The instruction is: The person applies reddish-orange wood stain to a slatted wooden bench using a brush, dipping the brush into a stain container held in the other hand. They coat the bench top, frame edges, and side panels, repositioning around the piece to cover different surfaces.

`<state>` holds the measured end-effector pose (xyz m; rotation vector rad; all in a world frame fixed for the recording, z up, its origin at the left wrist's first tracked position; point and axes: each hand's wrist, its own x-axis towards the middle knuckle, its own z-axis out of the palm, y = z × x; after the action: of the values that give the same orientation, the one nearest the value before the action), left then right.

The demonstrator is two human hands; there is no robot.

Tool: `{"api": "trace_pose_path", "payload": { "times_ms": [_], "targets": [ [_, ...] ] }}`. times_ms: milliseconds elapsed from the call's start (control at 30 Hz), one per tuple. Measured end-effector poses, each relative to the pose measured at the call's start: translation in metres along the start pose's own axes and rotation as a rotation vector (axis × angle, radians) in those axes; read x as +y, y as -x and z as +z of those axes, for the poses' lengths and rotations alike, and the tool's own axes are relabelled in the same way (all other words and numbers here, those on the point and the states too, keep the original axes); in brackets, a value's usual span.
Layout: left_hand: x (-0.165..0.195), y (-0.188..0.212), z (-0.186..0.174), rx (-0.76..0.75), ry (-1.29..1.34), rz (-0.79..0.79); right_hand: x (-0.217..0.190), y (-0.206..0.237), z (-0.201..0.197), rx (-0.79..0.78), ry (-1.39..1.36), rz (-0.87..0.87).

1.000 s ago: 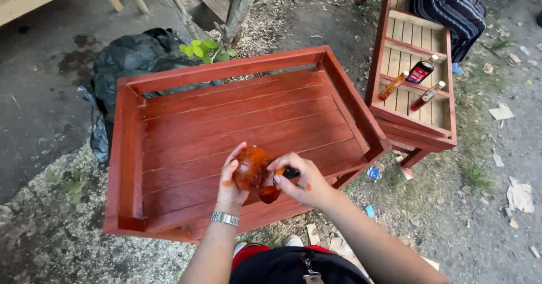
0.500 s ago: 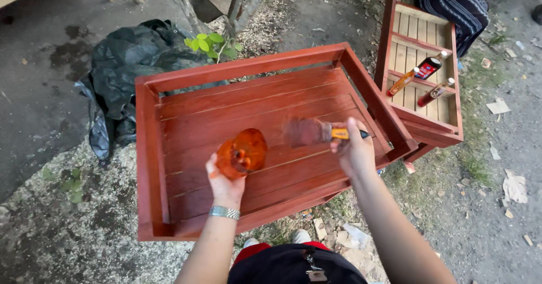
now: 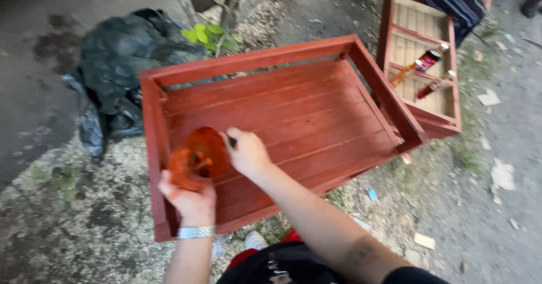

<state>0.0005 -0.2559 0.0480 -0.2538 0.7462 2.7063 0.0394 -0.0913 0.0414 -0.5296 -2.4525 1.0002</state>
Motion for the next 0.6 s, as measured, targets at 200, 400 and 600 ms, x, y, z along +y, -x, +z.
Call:
{"api": "trace_pose_path", "payload": {
  "times_ms": [200, 400, 600],
  "targets": [
    [0.003, -0.008, 0.009, -0.068, -0.017, 0.028, 0.078, -0.012, -0.067, 0.045, -0.779, 0.378],
    [-0.014, -0.020, 0.002, -0.030, 0.078, -0.010, 0.187, -0.024, -0.242, 0.185, 0.212, 0.330],
    [-0.006, -0.017, 0.013, -0.077, 0.125, -0.001, 0.108, -0.020, -0.123, -0.211, 0.998, -0.097]
  ]
}}
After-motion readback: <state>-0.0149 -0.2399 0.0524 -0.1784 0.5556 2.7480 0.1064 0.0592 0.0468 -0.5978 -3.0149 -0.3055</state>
